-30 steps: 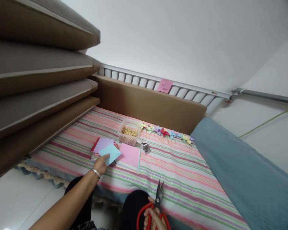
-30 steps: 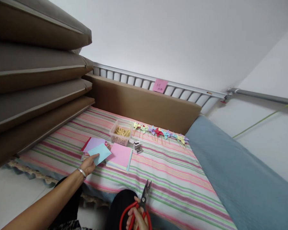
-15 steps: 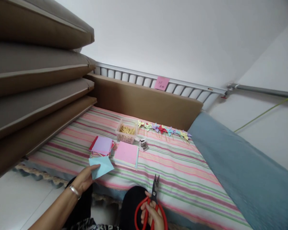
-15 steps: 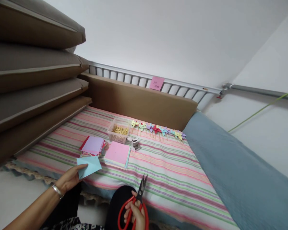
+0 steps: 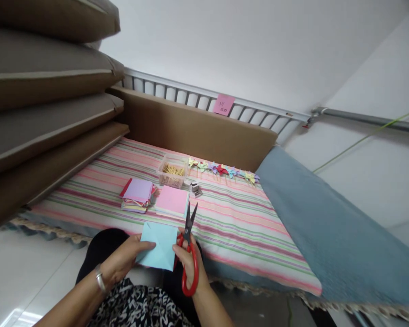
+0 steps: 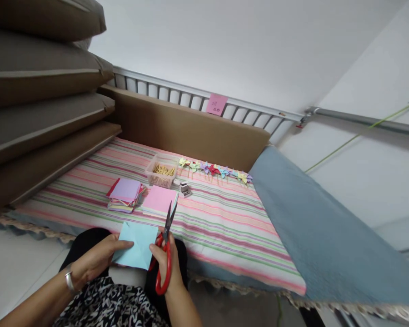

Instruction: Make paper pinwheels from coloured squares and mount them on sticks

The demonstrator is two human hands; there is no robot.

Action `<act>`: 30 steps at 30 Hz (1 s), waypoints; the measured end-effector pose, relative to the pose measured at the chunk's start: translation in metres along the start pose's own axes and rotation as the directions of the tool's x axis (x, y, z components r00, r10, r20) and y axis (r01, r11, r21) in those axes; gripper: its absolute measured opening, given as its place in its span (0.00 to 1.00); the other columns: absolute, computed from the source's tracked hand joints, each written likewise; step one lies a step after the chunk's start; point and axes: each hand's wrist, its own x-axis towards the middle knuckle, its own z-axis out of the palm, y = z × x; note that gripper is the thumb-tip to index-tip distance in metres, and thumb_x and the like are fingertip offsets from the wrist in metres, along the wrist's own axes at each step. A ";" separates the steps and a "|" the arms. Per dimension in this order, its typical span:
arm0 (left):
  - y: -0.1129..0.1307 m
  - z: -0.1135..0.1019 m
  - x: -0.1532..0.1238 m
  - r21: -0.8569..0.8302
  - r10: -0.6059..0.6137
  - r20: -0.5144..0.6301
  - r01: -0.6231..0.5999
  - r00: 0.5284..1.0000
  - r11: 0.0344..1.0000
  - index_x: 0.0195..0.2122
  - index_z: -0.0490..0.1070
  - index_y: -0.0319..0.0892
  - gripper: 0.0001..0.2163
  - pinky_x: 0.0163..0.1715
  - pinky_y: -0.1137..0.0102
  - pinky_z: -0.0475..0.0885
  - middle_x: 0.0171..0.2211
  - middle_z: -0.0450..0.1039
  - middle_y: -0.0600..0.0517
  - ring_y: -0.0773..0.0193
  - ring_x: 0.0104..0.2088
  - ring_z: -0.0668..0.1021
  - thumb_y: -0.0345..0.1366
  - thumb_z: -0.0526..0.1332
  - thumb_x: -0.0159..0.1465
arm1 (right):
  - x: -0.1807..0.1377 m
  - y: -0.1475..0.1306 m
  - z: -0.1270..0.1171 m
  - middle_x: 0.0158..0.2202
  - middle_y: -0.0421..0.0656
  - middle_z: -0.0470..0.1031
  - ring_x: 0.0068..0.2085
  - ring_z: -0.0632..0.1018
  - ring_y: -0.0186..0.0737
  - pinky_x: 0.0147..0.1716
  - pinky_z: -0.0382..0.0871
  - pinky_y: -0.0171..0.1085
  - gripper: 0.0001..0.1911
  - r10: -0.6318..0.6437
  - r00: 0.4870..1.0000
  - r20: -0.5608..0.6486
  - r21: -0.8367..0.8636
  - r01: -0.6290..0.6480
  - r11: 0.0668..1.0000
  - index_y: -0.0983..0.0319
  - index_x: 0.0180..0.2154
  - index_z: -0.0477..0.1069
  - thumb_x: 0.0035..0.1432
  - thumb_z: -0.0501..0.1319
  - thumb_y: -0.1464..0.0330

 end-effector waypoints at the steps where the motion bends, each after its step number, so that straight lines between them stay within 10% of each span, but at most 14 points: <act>1: 0.001 0.003 -0.001 0.004 0.002 0.002 -0.002 1.000 1.000 0.33 0.77 0.35 0.12 0.19 0.73 0.65 0.25 0.78 0.46 0.62 0.22 0.75 0.33 0.69 0.47 | 0.001 -0.003 0.001 0.35 0.39 0.74 0.38 0.75 0.41 0.41 0.68 0.40 0.26 -0.039 0.999 0.000 -0.019 0.039 0.999 0.60 0.48 0.66 0.45 0.66 0.69; 11: -0.001 0.017 -0.009 -0.208 0.063 0.070 -0.047 0.996 0.977 0.40 0.77 0.37 0.15 0.34 0.67 0.72 0.33 0.79 0.45 0.57 0.33 0.78 0.38 0.67 0.52 | 0.005 -0.004 0.006 0.42 0.41 0.73 0.42 0.73 0.41 0.44 0.65 0.38 0.28 -0.265 0.960 -0.096 -0.226 0.238 0.945 0.59 0.53 0.63 0.48 0.62 0.68; 30: -0.020 0.054 -0.007 -0.364 0.231 -0.145 -0.269 0.962 0.892 0.39 0.75 0.41 0.11 0.32 0.69 0.75 0.36 0.78 0.49 0.61 0.34 0.79 0.32 0.67 0.54 | 0.011 -0.018 0.016 0.38 0.39 0.69 0.38 0.72 0.36 0.42 0.65 0.36 0.24 -0.371 0.914 -0.164 -0.327 0.305 0.895 0.59 0.52 0.61 0.51 0.59 0.70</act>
